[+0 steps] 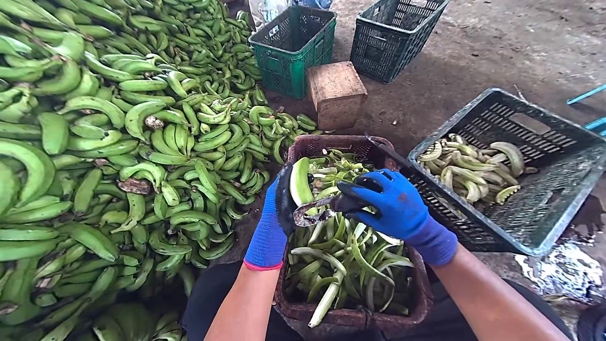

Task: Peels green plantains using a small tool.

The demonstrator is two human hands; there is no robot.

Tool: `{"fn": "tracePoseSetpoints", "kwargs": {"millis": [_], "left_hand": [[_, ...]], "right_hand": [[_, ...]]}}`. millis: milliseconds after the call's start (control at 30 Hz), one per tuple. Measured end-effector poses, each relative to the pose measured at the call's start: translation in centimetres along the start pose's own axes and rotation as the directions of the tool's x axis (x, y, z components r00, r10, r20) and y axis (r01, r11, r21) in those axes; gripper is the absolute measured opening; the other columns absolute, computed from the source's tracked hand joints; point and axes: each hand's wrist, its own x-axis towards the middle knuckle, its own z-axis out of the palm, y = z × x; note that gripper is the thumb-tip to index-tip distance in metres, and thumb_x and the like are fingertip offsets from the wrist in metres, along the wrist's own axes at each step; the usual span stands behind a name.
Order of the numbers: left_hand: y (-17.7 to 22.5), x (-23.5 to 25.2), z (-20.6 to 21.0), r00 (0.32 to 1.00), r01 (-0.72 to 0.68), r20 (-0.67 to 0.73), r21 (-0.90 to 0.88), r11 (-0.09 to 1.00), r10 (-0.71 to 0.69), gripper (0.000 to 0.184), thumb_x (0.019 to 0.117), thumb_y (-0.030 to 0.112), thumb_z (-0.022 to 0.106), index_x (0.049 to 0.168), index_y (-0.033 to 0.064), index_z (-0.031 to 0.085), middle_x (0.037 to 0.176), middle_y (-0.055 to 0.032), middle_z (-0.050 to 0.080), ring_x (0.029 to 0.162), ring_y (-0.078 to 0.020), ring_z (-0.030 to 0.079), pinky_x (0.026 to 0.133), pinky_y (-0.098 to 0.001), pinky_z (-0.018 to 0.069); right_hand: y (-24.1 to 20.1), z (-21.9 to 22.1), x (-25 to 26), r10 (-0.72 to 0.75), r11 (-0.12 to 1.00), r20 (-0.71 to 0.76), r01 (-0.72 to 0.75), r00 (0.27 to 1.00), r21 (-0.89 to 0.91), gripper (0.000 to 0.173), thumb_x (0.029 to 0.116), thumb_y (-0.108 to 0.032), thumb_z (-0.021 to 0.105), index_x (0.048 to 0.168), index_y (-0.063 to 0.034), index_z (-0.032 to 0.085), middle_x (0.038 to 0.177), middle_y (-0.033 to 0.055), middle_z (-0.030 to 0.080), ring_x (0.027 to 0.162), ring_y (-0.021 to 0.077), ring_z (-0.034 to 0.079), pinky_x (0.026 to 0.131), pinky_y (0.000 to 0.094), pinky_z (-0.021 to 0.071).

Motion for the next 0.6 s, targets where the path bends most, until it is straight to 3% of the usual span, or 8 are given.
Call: {"fn": "tracePoseSetpoints", "kwargs": {"millis": [67,133,233,300,367,433,533,600], "left_hand": [[0.1,-0.9,1.1,0.993,-0.094,-0.048,0.193,0.977,0.105,0.035,0.1116,0.029,0.031,0.120,0.0098,0.059,0.085,-0.0008,0.065,0.071,-0.0059,0.064,0.064,-0.0223,0.0559],[0.0,-2.0,2.2,0.974,-0.200,-0.008,0.451,0.870,0.228,0.035,0.1098,0.015,0.033,0.137,0.0030,0.053,0.101,-0.0034,0.064,0.084,-0.0018,0.061,0.077,-0.0203,0.0528],[0.1,-3.2,3.0,0.969,-0.247,0.142,0.610,0.753,0.202,0.044,0.1092,0.017,0.034,0.150,0.0043,0.045,0.136,-0.0091,0.059,0.113,-0.0041,0.059,0.098,-0.0241,0.0477],[0.0,-2.8,2.8,0.968,-0.249,0.179,0.582,0.774,0.177,0.045,0.1085,0.019,0.030,0.149,0.0099,0.047,0.135,-0.0048,0.061,0.109,-0.0049,0.061,0.094,-0.0251,0.0502],[-0.4,-1.5,2.0,0.980,-0.199,0.079,0.387,0.900,0.182,0.043,0.1084,0.020,0.027,0.138,0.0086,0.056,0.104,-0.0040,0.068,0.083,-0.0075,0.065,0.075,-0.0249,0.0550],[-0.4,-0.4,1.1,0.987,-0.157,-0.008,0.085,0.984,0.158,0.040,0.1102,0.025,0.027,0.119,0.0071,0.061,0.082,-0.0038,0.067,0.066,-0.0091,0.064,0.060,-0.0237,0.0563],[0.1,-0.3,0.9,0.996,-0.087,-0.020,0.021,0.996,0.087,0.040,0.1115,0.036,0.029,0.115,0.0101,0.060,0.080,-0.0019,0.066,0.064,-0.0085,0.064,0.057,-0.0226,0.0561],[-0.3,-1.0,1.3,0.994,-0.107,0.036,0.182,0.978,0.102,0.038,0.1116,0.028,0.028,0.127,0.0085,0.057,0.088,-0.0007,0.066,0.070,-0.0056,0.063,0.063,-0.0211,0.0553]], "right_hand": [[-0.5,-0.3,0.2,0.124,0.991,0.058,-0.127,0.991,0.040,0.047,0.0901,-0.047,0.062,0.128,-0.0211,0.073,0.107,0.0158,0.072,0.094,0.0351,0.069,0.076,0.0532,0.0550],[-1.1,-0.8,0.9,0.329,0.930,0.166,-0.350,0.929,0.111,0.051,0.0927,-0.041,0.062,0.138,-0.0181,0.067,0.111,0.0180,0.070,0.096,0.0380,0.069,0.077,0.0585,0.0550],[-0.3,-1.8,2.3,0.571,0.748,0.382,-0.652,0.727,0.123,0.043,0.1058,-0.038,0.051,0.144,-0.0203,0.060,0.120,0.0162,0.070,0.108,0.0362,0.068,0.090,0.0635,0.0519],[0.7,-1.8,2.6,0.633,0.625,0.479,-0.766,0.608,0.148,0.044,0.1098,-0.042,0.042,0.143,-0.0196,0.060,0.114,0.0171,0.071,0.100,0.0347,0.069,0.089,0.0619,0.0502],[1.1,-1.6,1.7,0.594,0.646,0.459,-0.732,0.661,0.217,0.040,0.1082,-0.039,0.048,0.140,-0.0190,0.062,0.114,0.0131,0.072,0.101,0.0294,0.070,0.091,0.0578,0.0521],[1.2,-1.3,0.2,0.417,0.774,0.398,-0.549,0.817,0.315,0.045,0.0998,-0.034,0.060,0.141,-0.0161,0.062,0.123,0.0113,0.071,0.110,0.0266,0.069,0.096,0.0550,0.0536],[0.8,-0.5,-0.7,0.138,0.927,0.269,-0.220,0.953,0.303,0.053,0.0885,-0.045,0.065,0.132,-0.0158,0.070,0.111,0.0157,0.072,0.098,0.0329,0.069,0.081,0.0550,0.0557],[0.6,-0.5,-0.2,0.167,0.935,0.274,-0.240,0.947,0.261,0.050,0.0901,-0.041,0.064,0.133,-0.0165,0.070,0.112,0.0171,0.071,0.100,0.0358,0.069,0.082,0.0576,0.0551]]}}
